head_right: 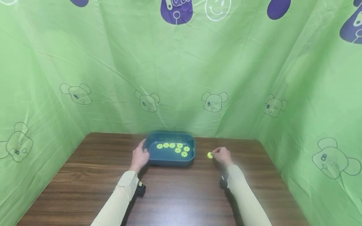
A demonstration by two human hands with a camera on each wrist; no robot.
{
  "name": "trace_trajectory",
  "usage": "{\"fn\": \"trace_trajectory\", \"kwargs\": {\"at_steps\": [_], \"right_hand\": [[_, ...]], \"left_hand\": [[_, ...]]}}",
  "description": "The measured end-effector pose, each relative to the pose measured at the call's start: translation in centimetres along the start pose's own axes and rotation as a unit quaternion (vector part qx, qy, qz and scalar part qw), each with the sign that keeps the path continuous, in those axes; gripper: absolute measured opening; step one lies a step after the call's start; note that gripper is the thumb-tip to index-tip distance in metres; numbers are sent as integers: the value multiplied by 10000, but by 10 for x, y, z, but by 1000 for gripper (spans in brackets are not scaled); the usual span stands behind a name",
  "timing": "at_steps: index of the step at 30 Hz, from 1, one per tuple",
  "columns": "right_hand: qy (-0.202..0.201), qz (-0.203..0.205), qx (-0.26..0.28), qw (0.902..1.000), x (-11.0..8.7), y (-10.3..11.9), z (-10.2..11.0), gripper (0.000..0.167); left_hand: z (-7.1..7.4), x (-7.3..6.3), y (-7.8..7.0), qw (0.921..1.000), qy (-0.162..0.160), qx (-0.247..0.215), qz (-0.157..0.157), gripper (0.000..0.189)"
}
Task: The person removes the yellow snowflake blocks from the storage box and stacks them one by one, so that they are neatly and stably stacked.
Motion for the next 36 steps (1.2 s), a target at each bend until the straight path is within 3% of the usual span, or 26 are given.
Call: {"fn": "trace_trajectory", "kwargs": {"at_steps": [19, 25, 32, 36], "right_hand": [[193, -49, 88, 9998, 1, -2, 0, 21], [41, 146, 44, 9999, 2, 7, 2, 33], [-407, 1115, 177, 9928, 9, 51, -2, 35], [-355, 1489, 175, 9881, 4, 86, -16, 33]], "left_hand": [[-1, -3, 2, 10000, -95, -30, 2, 57], [0, 2, 1, 9999, -118, -14, -63, 57], [1, 2, 0, 9998, -105, 73, -117, 57], [0, 0, 1, 9999, -85, 82, -100, 57]]}}
Point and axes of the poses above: each hand's wrist, its own x-axis towards the middle knuckle, its own z-axis out of the back of the hand, y = z × x, the point moved 1 cm from there along x, towards the middle knuckle, and after that the axes turned 14 degrees about -z, right-handed, at the moved point
